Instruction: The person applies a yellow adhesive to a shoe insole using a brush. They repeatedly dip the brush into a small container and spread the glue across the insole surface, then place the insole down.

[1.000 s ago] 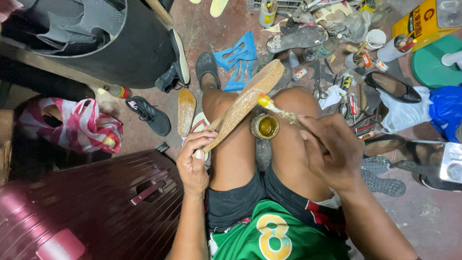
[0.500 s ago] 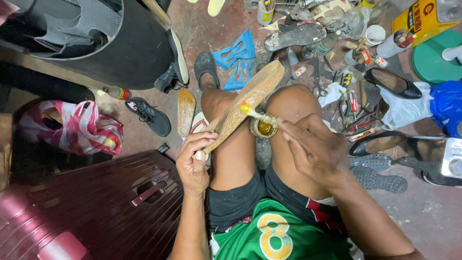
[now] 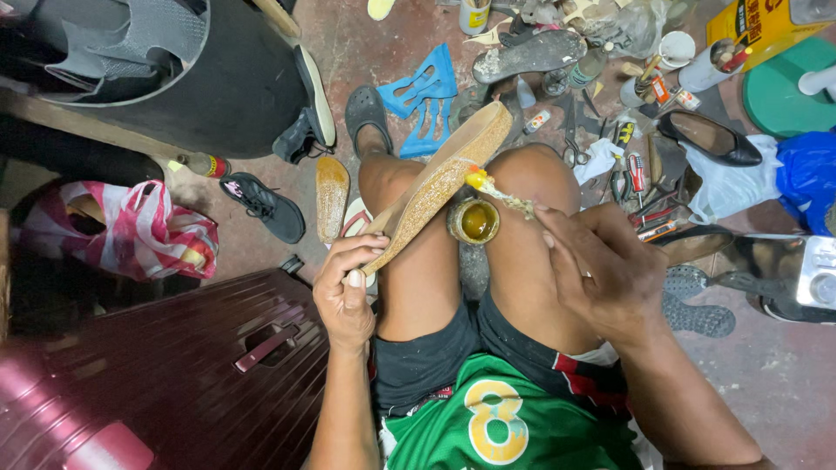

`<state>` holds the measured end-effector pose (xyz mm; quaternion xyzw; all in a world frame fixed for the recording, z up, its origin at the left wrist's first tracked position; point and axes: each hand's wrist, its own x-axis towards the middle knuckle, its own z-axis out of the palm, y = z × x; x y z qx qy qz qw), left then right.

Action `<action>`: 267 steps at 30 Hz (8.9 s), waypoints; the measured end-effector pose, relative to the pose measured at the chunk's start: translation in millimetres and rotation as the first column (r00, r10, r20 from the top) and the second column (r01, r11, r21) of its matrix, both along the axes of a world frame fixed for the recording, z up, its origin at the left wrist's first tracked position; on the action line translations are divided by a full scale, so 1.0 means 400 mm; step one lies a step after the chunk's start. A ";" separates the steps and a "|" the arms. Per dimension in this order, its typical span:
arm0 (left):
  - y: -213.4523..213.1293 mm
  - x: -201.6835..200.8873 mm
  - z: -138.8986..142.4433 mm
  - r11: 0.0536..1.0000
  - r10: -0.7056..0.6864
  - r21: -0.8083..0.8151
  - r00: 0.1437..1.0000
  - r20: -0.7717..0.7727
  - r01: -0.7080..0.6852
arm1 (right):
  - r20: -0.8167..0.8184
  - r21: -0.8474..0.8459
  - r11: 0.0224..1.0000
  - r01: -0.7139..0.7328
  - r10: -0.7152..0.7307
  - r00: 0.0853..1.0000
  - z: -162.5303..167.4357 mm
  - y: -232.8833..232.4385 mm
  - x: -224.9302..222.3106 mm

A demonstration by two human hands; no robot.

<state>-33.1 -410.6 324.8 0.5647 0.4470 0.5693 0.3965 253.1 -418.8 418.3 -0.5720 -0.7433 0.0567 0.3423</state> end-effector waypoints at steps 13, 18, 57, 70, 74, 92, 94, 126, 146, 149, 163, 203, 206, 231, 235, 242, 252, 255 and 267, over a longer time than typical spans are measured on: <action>0.007 -0.006 -0.002 0.999 -0.026 0.037 1.000 -0.006 0.027 | 0.007 -0.080 0.996 -0.047 0.048 0.999 0.011 0.048 -0.021; 0.007 0.001 0.000 0.999 -0.008 0.032 1.000 0.009 0.007 | -0.130 -0.023 0.989 -0.143 0.139 0.982 0.007 0.054 -0.039; 0.005 0.001 0.000 1.000 0.000 0.027 1.000 -0.006 0.000 | -0.151 -0.086 0.984 -0.156 0.142 0.978 -0.018 0.025 -0.016; 0.009 0.007 0.007 0.999 0.015 0.036 0.998 -0.059 -0.013 | 0.028 -0.025 0.999 -0.022 0.023 0.999 -0.062 -0.003 0.058; 0.009 0.005 0.003 0.999 0.012 0.032 1.000 -0.021 -0.011 | -0.062 -0.111 0.993 0.044 -0.051 0.997 -0.058 -0.037 0.085; 0.002 0.002 0.011 0.999 0.007 0.034 0.999 -0.043 -0.006 | -0.347 -0.188 0.920 -0.343 0.265 0.900 -0.052 0.008 -0.036; 0.001 0.000 0.011 1.000 0.008 0.027 1.000 -0.022 -0.007 | -0.289 -0.169 0.960 -0.224 0.169 0.942 -0.052 0.006 -0.020; -0.019 -0.002 -0.006 1.000 -0.014 0.001 0.994 0.112 0.014 | -0.079 -0.433 0.901 0.040 -0.082 0.994 0.113 -0.020 0.060; -0.002 -0.044 0.032 0.999 -0.035 0.010 0.998 -0.060 0.035 | 0.128 -0.660 0.708 -0.251 0.435 0.891 0.096 0.144 0.079; 0.011 -0.049 0.035 0.999 -0.030 0.022 0.999 -0.044 0.031 | -0.180 -0.640 0.625 -0.447 0.444 0.878 0.064 0.115 0.147; 0.018 -0.041 0.039 0.999 -0.023 0.027 0.995 -0.097 0.025 | -0.336 -0.198 0.972 -0.126 0.054 0.940 0.003 0.034 0.026; 0.005 -0.029 0.052 0.999 0.030 0.037 0.989 -0.143 -0.025 | -0.164 -0.160 0.951 -0.266 0.240 0.957 -0.043 0.011 -0.124; 0.002 -0.032 0.053 0.999 0.032 0.036 0.990 -0.139 -0.028 | -0.252 -0.230 0.916 -0.327 0.269 0.930 -0.037 -0.002 -0.133; -0.024 -0.021 0.079 1.000 0.028 0.010 0.991 -0.129 -0.027 | -0.247 -0.287 0.919 -0.272 0.204 0.947 -0.029 -0.065 -0.186; -0.022 -0.021 0.080 0.999 0.033 0.021 0.992 -0.121 -0.031 | -0.107 -0.205 0.959 -0.196 0.178 0.978 -0.022 -0.070 -0.183; -0.030 -0.016 0.086 0.999 0.030 0.018 0.992 -0.123 -0.028 | -0.204 -0.213 0.946 -0.243 0.200 0.958 -0.008 -0.079 -0.182; -0.033 -0.016 0.084 0.999 0.025 0.044 0.992 -0.121 -0.020 | -0.142 -0.046 0.991 -0.127 0.120 0.983 0.013 -0.058 -0.177; -0.033 -0.016 0.086 1.000 0.017 0.027 0.990 -0.138 -0.014 | -0.029 -0.072 0.989 -0.126 0.124 0.992 0.006 -0.059 -0.179; -0.034 -0.024 0.089 0.999 0.025 0.042 0.987 -0.158 -0.018 | -0.249 -0.201 0.938 -0.282 0.229 0.941 -0.002 -0.039 -0.139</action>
